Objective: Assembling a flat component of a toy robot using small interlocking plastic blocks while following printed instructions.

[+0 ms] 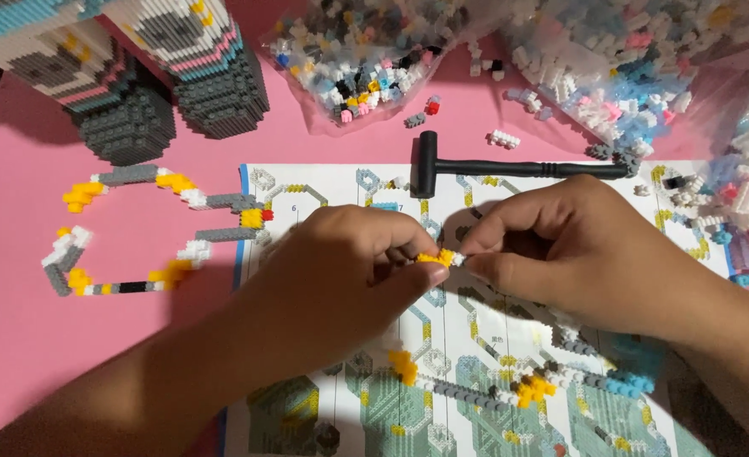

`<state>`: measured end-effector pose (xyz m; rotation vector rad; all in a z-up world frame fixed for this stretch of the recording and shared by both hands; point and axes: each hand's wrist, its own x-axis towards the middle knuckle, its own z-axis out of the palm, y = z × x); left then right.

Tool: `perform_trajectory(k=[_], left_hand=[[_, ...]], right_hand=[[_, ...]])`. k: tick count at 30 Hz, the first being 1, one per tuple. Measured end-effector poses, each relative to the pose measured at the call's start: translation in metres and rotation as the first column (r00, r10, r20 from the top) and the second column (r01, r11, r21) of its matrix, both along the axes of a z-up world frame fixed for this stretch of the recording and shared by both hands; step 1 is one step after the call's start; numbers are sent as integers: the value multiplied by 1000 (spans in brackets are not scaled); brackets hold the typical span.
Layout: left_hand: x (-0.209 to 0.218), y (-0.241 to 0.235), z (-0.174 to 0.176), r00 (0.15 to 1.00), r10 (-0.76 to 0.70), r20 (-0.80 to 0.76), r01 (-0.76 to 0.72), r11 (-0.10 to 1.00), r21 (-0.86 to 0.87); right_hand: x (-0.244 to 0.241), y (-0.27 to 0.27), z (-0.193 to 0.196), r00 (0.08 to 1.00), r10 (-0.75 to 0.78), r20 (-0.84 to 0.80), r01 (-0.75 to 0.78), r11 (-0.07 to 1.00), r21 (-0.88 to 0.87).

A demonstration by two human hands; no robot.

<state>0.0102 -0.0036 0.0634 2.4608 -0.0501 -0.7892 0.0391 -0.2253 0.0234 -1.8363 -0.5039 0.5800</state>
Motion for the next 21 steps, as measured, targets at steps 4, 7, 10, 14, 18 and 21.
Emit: perform_trajectory(k=[4, 7, 10, 14, 18, 21], left_hand=[[3, -5, 11, 986, 79, -146, -68, 995, 79], [4, -4, 9, 982, 101, -158, -96, 995, 39], [5, -4, 8, 984, 102, -147, -97, 994, 44], [-4, 5, -13, 999, -5, -40, -7, 956, -294], [1, 10, -15, 998, -39, 39, 42, 996, -80], [-4, 14, -16, 989, -47, 139, 71, 982, -177]], right_hand=[[-1, 6, 4, 996, -70, -61, 67, 996, -51], [-1, 6, 1, 993, -93, -79, 88, 994, -68], [-1, 8, -1, 986, -147, -82, 132, 978, -163], [-5, 12, 0, 981, -193, 1, 182, 924, -335], [9, 5, 7, 991, -133, -27, 117, 935, -336], [16, -6, 4, 992, 108, 62, -102, 991, -90]])
